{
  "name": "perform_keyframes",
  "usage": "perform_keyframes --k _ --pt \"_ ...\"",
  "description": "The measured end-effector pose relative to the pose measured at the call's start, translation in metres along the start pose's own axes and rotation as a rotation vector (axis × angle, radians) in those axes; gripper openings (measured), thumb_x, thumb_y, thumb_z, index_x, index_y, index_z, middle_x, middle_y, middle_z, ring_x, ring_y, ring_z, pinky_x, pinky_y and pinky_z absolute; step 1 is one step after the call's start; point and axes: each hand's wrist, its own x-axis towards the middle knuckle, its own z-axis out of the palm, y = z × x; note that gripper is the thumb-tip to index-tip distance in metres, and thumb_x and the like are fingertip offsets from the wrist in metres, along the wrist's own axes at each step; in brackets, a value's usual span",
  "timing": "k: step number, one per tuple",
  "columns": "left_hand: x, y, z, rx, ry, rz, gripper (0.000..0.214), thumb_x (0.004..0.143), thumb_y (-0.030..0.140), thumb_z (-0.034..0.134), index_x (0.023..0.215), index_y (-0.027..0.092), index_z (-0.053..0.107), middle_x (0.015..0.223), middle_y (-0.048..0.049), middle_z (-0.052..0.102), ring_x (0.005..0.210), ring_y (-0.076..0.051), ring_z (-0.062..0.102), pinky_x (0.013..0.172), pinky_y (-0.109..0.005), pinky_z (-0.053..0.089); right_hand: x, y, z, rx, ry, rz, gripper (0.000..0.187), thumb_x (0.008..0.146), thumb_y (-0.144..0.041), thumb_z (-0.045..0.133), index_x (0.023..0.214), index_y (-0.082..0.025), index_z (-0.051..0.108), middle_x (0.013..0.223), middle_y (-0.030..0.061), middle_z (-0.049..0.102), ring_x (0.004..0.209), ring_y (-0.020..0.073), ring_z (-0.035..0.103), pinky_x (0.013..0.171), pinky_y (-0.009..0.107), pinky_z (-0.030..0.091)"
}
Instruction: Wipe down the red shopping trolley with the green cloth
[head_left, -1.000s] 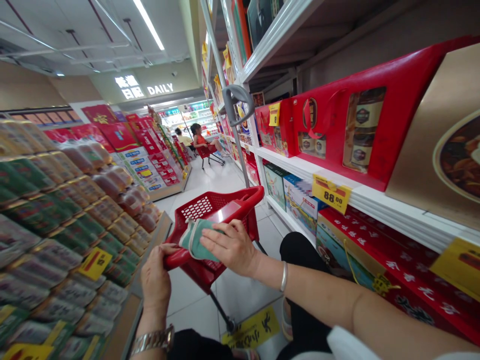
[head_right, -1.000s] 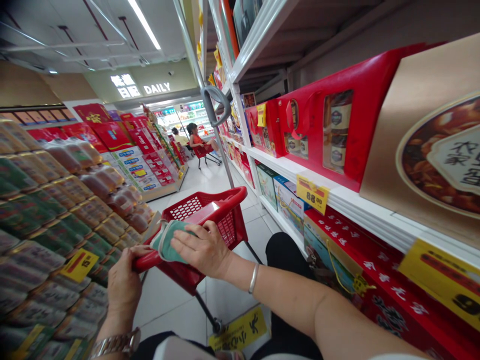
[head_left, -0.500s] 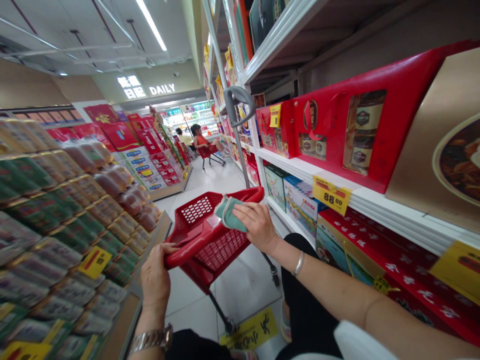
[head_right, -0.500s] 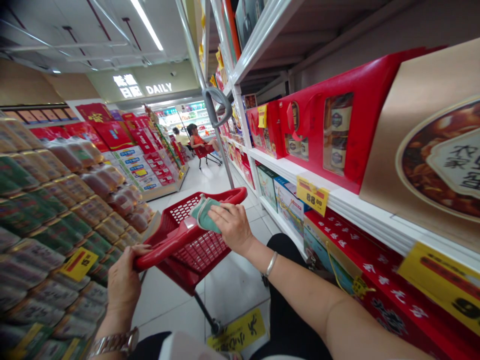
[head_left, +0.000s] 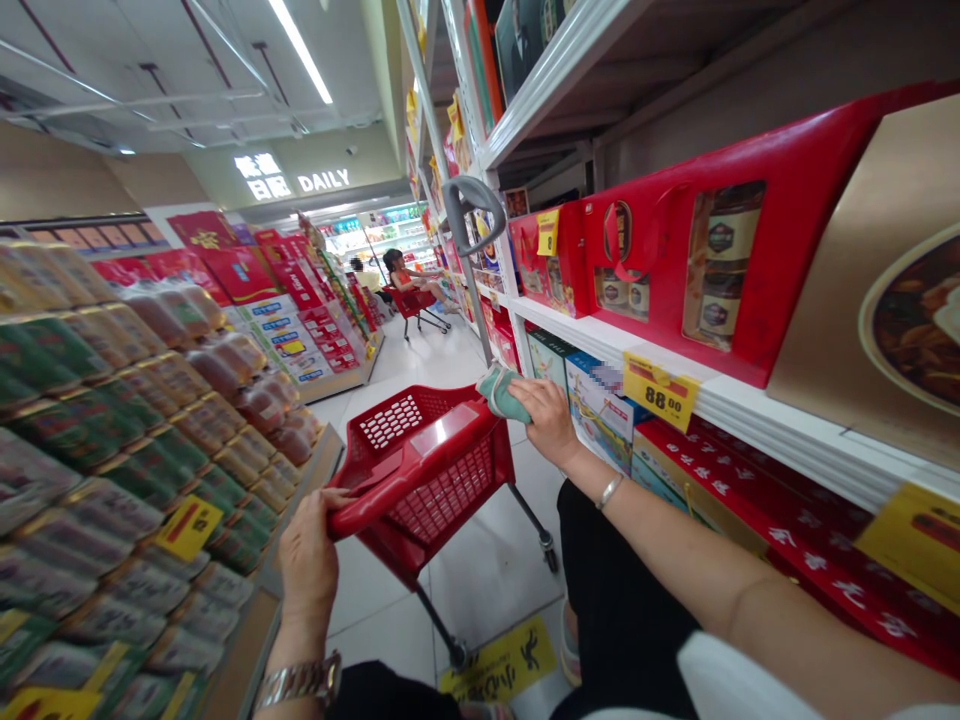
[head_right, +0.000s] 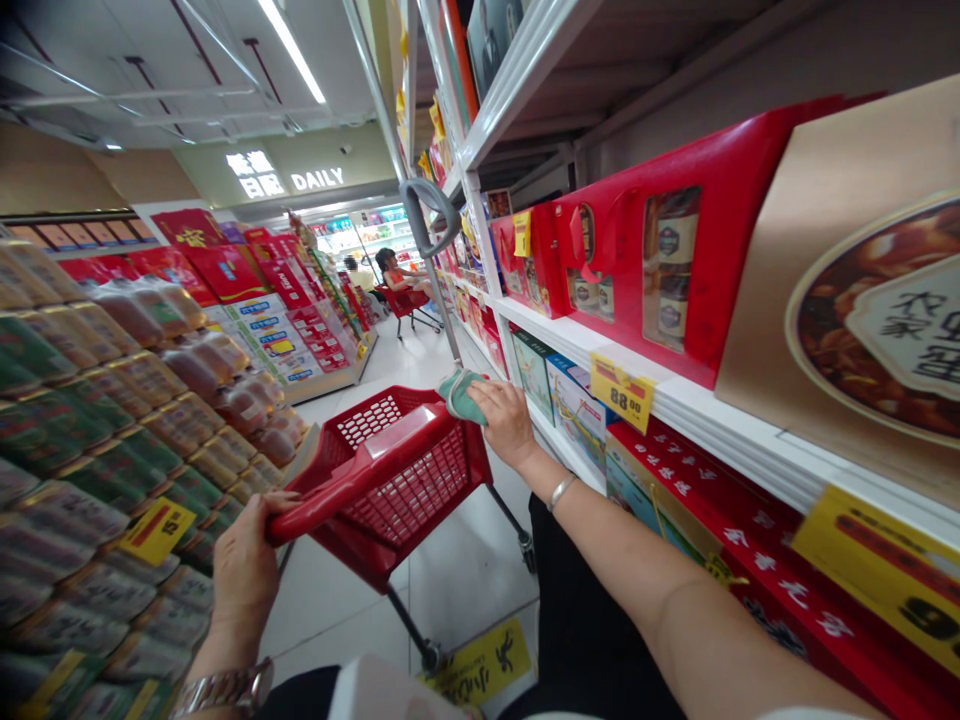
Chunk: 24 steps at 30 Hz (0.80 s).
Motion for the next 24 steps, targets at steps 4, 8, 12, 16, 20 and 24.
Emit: perform_keyframes --k 4,8,12,16,20,24 --pt "0.002 -0.002 0.0 -0.001 -0.006 -0.01 0.05 0.086 0.062 0.037 0.064 0.023 0.058 0.081 -0.0066 0.068 0.087 -0.023 0.063 0.095 -0.039 0.049 0.002 0.013 0.0 0.082 0.02 0.13 0.051 0.077 0.001 0.048 0.116 -0.021 0.073 0.122 0.0077 0.073 0.111 0.0245 0.061 0.098 0.041 0.045" --pt "0.004 -0.005 0.0 -0.024 0.003 -0.012 0.049 0.085 0.062 0.039 0.061 0.023 0.057 0.079 -0.0067 0.069 0.085 -0.022 0.063 0.093 -0.038 0.05 -0.011 0.024 0.004 0.34 0.166 0.571 0.034 0.072 -0.014 0.062 0.103 -0.02 0.075 0.108 0.0077 0.076 0.105 0.0266 0.064 0.097 0.041 0.048" --pt "0.004 0.001 -0.002 0.118 0.022 0.055 0.048 0.088 0.058 0.037 0.063 0.023 0.058 0.078 -0.0075 0.069 0.084 -0.023 0.063 0.086 -0.037 0.049 -0.047 0.024 0.006 0.571 0.203 0.955 0.035 0.062 -0.039 0.076 0.089 -0.017 0.075 0.084 0.0043 0.076 0.08 0.025 0.067 0.076 0.037 0.054" --pt "-0.005 0.028 0.012 0.526 0.104 0.21 0.05 0.094 0.05 0.031 0.076 0.02 0.066 0.08 -0.0123 0.07 0.083 -0.027 0.062 0.091 -0.045 0.045 -0.075 0.023 0.002 0.571 0.222 1.022 0.043 0.057 -0.048 0.077 0.084 -0.015 0.075 0.076 0.0045 0.075 0.071 0.0238 0.065 0.07 0.036 0.053" --pt "-0.022 0.06 0.049 0.686 0.112 0.327 0.043 0.095 0.049 0.039 0.097 0.019 0.071 0.102 -0.0133 0.074 0.1 -0.029 0.063 0.113 -0.056 0.028 -0.071 0.024 -0.005 0.526 0.242 0.997 0.043 0.061 -0.047 0.076 0.092 -0.017 0.075 0.086 0.0065 0.077 0.08 0.0252 0.068 0.078 0.038 0.054" --pt "-0.031 0.071 0.073 0.759 0.137 0.245 0.05 0.095 0.052 0.039 0.112 0.016 0.07 0.096 -0.0153 0.075 0.094 -0.031 0.063 0.114 -0.06 0.02 -0.051 0.014 -0.018 0.479 0.226 0.746 0.039 0.072 -0.041 0.074 0.104 -0.019 0.074 0.102 0.0091 0.078 0.093 0.0273 0.07 0.085 0.041 0.056"
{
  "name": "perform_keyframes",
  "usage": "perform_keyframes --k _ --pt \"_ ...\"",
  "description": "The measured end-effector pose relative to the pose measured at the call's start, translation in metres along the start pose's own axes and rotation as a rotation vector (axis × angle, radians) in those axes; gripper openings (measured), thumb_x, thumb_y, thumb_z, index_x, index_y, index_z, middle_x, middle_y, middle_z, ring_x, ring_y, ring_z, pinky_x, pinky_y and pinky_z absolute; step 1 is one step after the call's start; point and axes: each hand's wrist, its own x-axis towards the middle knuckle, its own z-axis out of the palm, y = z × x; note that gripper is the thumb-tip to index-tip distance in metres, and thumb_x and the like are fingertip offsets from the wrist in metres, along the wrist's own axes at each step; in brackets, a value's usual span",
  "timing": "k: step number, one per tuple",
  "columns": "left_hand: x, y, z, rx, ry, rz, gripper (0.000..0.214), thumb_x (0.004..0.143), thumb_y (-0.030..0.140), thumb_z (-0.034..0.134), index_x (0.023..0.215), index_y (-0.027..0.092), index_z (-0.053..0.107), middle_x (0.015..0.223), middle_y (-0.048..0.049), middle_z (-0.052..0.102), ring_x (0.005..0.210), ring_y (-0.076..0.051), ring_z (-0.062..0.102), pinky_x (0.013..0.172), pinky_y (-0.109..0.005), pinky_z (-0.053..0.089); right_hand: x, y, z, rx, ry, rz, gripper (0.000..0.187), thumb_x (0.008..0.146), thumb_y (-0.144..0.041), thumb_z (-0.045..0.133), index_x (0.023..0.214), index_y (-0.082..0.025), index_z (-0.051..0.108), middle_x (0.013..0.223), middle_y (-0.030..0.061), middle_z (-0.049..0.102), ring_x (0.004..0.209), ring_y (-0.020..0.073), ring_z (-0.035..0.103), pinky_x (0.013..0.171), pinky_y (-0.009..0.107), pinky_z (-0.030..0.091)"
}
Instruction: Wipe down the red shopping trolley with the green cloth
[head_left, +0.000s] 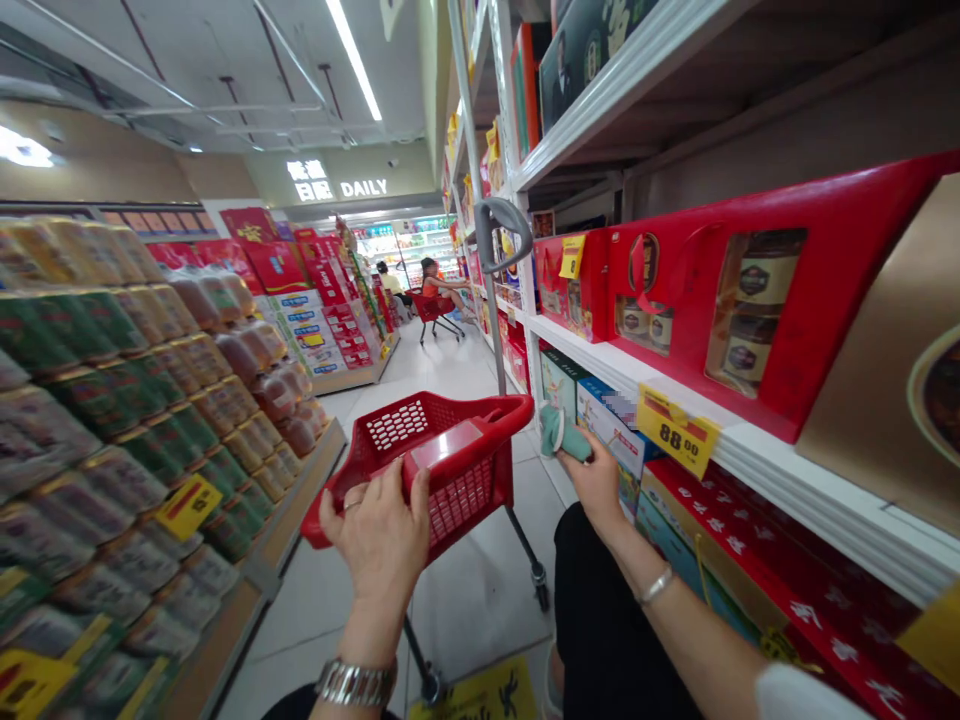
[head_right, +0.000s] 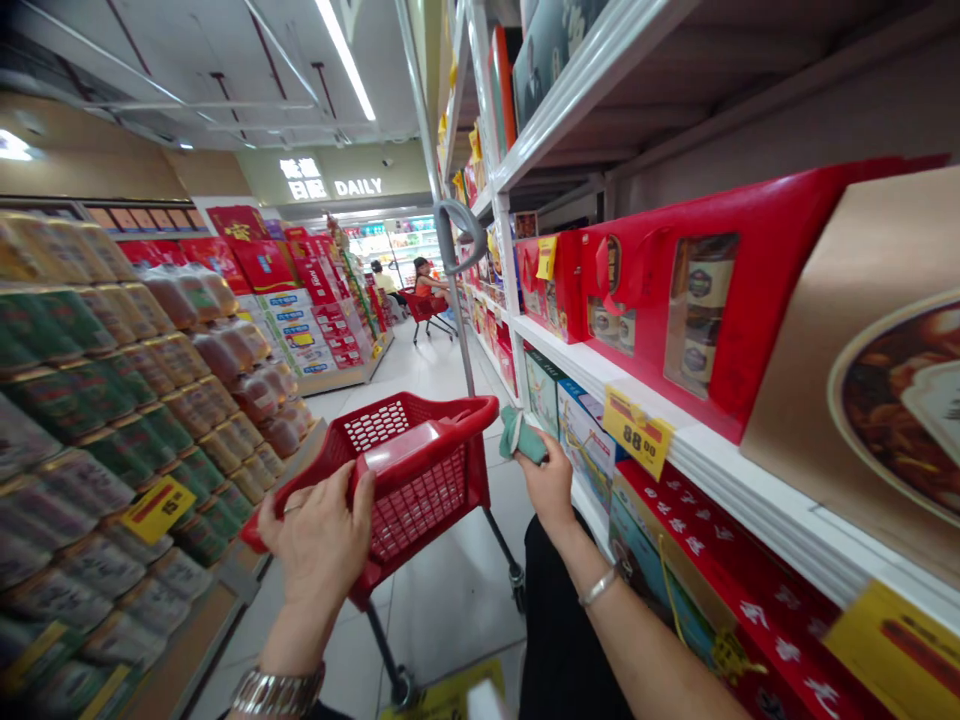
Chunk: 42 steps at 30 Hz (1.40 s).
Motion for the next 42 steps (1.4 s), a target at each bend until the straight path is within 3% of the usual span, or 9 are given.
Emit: perform_keyframes --k 6,11,15,17,20,24,27,34,42 --pt "0.002 -0.023 -0.006 -0.099 0.026 -0.037 0.047 0.094 0.052 0.038 0.096 0.022 0.074 0.084 -0.0096 0.076 0.082 -0.026 0.063 0.103 -0.049 0.033 -0.013 -0.032 -0.012 -0.084 -0.105 -0.312 0.026 0.082 -0.028 0.069 0.107 -0.023 0.074 0.108 0.0091 0.076 0.103 0.0264 0.069 0.095 0.044 0.055" --pt "0.012 -0.089 -0.018 -0.165 -0.032 0.005 0.049 0.091 0.055 0.037 0.093 0.027 0.076 0.076 -0.0059 0.074 0.078 -0.025 0.063 0.096 -0.045 0.039 -0.025 -0.026 -0.025 -0.119 -0.169 -0.387 0.026 0.083 -0.025 0.068 0.109 -0.025 0.074 0.106 0.008 0.076 0.101 0.0255 0.069 0.091 0.042 0.057" --pt "0.018 -0.135 -0.023 -0.168 -0.025 -0.022 0.051 0.092 0.053 0.032 0.09 0.027 0.076 0.088 -0.0081 0.076 0.088 -0.028 0.064 0.105 -0.05 0.035 -0.036 -0.013 -0.028 -0.098 -0.211 -0.31 0.026 0.081 -0.027 0.07 0.106 -0.024 0.075 0.105 0.0078 0.076 0.101 0.0266 0.07 0.092 0.044 0.057" --pt "0.019 -0.13 -0.023 -0.101 0.045 -0.056 0.051 0.093 0.052 0.033 0.096 0.023 0.075 0.1 -0.0126 0.076 0.098 -0.031 0.064 0.11 -0.057 0.029 -0.044 -0.008 -0.025 -0.075 -0.231 -0.239 0.026 0.08 -0.028 0.071 0.104 -0.023 0.076 0.104 0.0079 0.077 0.099 0.027 0.071 0.092 0.044 0.058" --pt "0.016 -0.084 -0.019 -0.079 0.105 -0.003 0.049 0.093 0.052 0.039 0.106 0.018 0.072 0.112 -0.0155 0.073 0.107 -0.032 0.063 0.111 -0.054 0.031 -0.057 -0.005 -0.017 -0.036 -0.257 -0.146 0.026 0.077 -0.03 0.072 0.102 -0.023 0.076 0.102 0.008 0.077 0.096 0.028 0.072 0.088 0.044 0.059" --pt "0.012 -0.008 -0.013 -0.038 -0.194 0.07 0.05 0.095 0.05 0.037 0.105 0.016 0.073 0.103 -0.0159 0.075 0.097 -0.031 0.067 0.093 -0.046 0.044 -0.069 -0.007 -0.011 -0.007 -0.3 -0.147 0.025 0.076 -0.028 0.073 0.1 -0.023 0.077 0.1 0.0082 0.078 0.094 0.0282 0.073 0.086 0.043 0.061" --pt "0.013 0.016 -0.014 0.133 -0.284 -0.034 0.061 0.093 0.059 0.036 0.083 0.013 0.075 0.075 -0.0189 0.072 0.082 -0.035 0.068 0.091 -0.053 0.041 -0.071 -0.008 -0.012 -0.019 -0.336 -0.209 0.026 0.079 -0.025 0.071 0.104 -0.025 0.077 0.104 0.0079 0.077 0.097 0.0274 0.073 0.087 0.042 0.061" --pt "0.005 -0.009 -0.017 0.029 -0.185 0.158 0.047 0.096 0.04 0.038 0.062 0.02 0.065 0.067 -0.0083 0.071 0.071 -0.023 0.064 0.081 -0.04 0.04 -0.065 -0.019 0.0 -0.034 -0.375 -0.324 0.03 0.083 -0.02 0.067 0.111 -0.026 0.075 0.109 0.0076 0.076 0.103 0.0265 0.071 0.09 0.043 0.06" --pt "0.004 -0.091 -0.04 -0.145 -0.195 0.266 0.046 0.092 0.041 0.04 0.052 0.023 0.055 0.058 -0.0034 0.063 0.064 -0.018 0.057 0.075 -0.034 0.04 -0.062 -0.041 0.039 -0.007 -0.412 -0.417 0.034 0.082 -0.013 0.065 0.113 -0.024 0.073 0.107 0.0076 0.076 0.1 0.0246 0.07 0.088 0.04 0.059"
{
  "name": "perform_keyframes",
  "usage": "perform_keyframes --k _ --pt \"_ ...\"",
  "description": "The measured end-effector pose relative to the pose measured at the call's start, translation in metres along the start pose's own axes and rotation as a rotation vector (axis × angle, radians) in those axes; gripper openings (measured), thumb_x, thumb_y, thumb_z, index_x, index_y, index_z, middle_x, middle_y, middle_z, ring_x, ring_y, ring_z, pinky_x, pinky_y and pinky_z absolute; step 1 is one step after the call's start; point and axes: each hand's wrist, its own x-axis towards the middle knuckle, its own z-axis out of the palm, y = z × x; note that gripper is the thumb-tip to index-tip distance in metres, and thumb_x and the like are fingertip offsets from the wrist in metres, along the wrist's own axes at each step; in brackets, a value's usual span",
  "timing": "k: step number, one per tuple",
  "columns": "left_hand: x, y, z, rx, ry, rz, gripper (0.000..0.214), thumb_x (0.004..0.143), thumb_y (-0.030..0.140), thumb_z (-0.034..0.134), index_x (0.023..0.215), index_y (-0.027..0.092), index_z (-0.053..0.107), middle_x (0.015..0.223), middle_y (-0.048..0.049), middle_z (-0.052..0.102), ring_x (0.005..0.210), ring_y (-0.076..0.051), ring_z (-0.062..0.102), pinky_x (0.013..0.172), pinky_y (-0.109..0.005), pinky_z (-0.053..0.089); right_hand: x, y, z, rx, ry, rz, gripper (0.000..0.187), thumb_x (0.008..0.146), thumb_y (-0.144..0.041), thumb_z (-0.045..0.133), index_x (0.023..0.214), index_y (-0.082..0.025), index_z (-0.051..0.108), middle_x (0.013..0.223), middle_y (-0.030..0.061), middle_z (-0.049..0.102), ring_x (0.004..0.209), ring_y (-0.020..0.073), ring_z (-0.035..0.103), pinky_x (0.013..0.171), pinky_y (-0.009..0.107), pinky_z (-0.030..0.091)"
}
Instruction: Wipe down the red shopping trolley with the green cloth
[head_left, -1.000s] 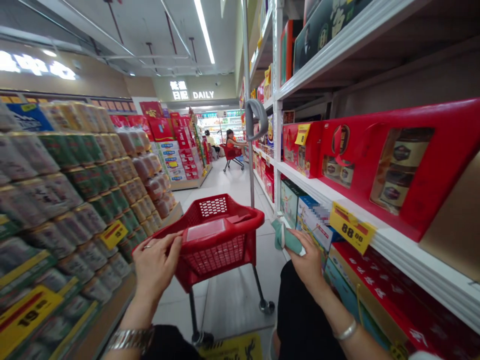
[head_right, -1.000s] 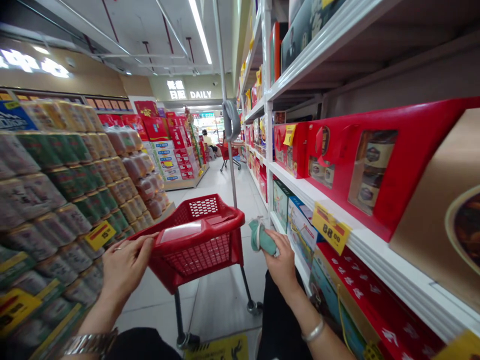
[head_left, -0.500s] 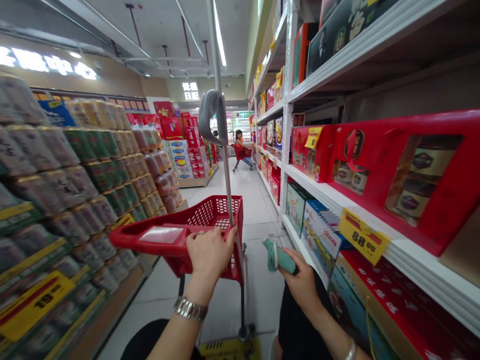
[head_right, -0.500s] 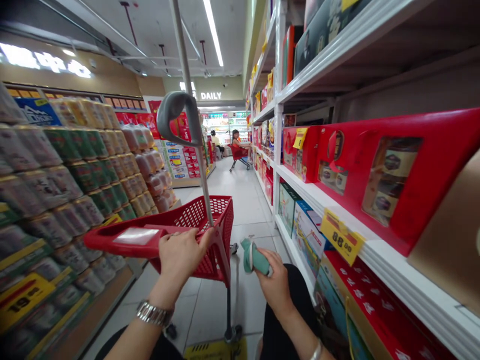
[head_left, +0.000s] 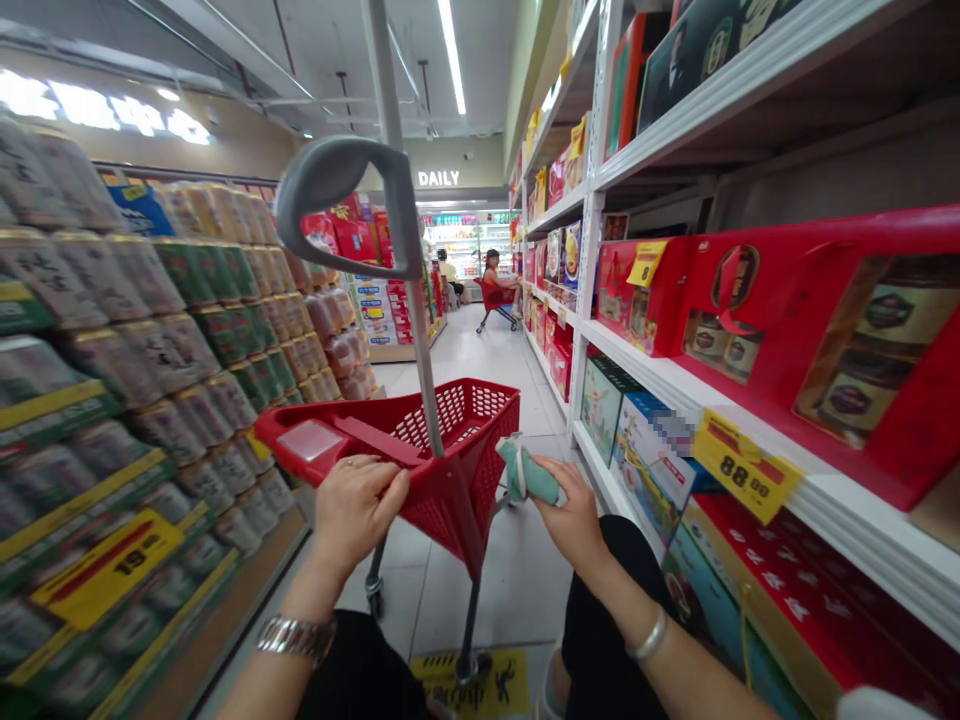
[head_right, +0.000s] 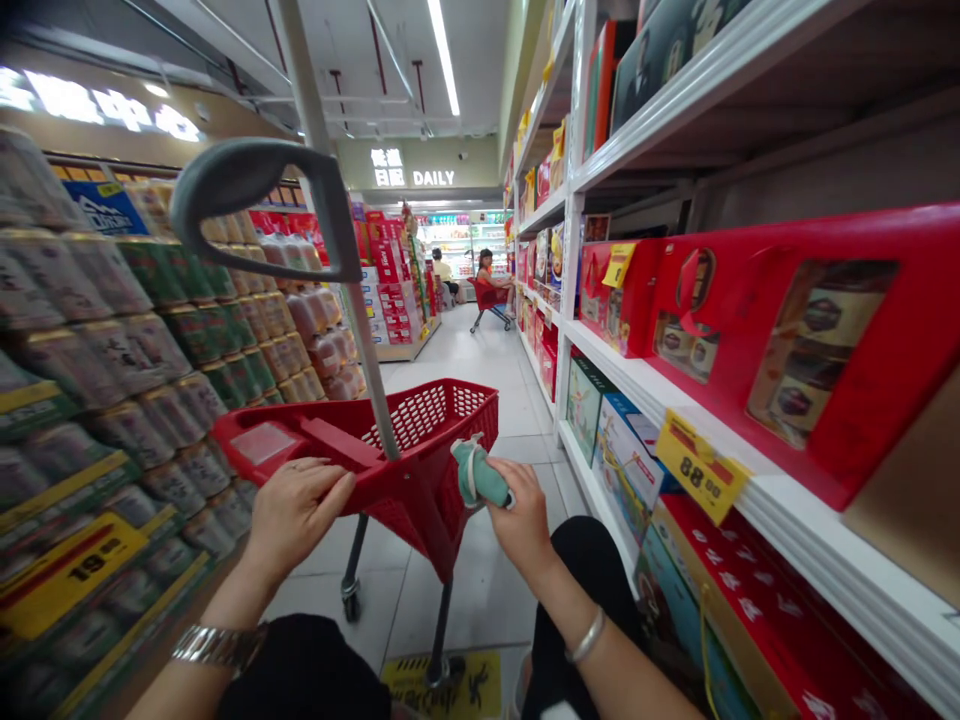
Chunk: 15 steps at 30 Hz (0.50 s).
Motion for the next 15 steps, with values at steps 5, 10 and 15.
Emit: perform_keyframes --k 5,10,15 --pt "-0.006 -0.045 -0.016 -0.079 0.001 -0.048 0.046 0.089 0.044 0.038 0.051 0.024 0.055 0.06 -0.0028 0.065 0.07 -0.019 0.059 0.092 -0.04 0.038 0.018 -0.013 0.021 0.006 -0.033 -0.047 0.04 0.08 -0.01 0.064 0.116 -0.025 0.073 0.11 0.0071 0.076 0.101 0.0248 0.069 0.09 0.041 0.057" --pt "-0.002 -0.067 -0.016 -0.12 -0.003 -0.137 0.043 0.087 0.045 0.034 0.071 0.027 0.07 0.088 -0.0061 0.075 0.099 -0.026 0.063 0.109 -0.051 0.031 0.032 -0.04 0.052 0.003 -0.094 -0.194 0.044 0.083 -0.006 0.055 0.12 -0.024 0.071 0.115 0.0058 0.075 0.104 0.0238 0.065 0.093 0.041 0.053" --pt "0.002 -0.084 0.001 -0.151 0.052 -0.488 0.042 0.074 0.039 0.046 0.108 0.023 0.066 0.137 -0.0123 0.061 0.132 -0.029 0.051 0.116 -0.052 0.034 0.037 -0.066 0.091 -0.086 -0.199 -0.314 0.048 0.083 -0.003 0.052 0.123 -0.023 0.07 0.126 0.0045 0.072 0.108 0.0241 0.058 0.091 0.04 0.047"
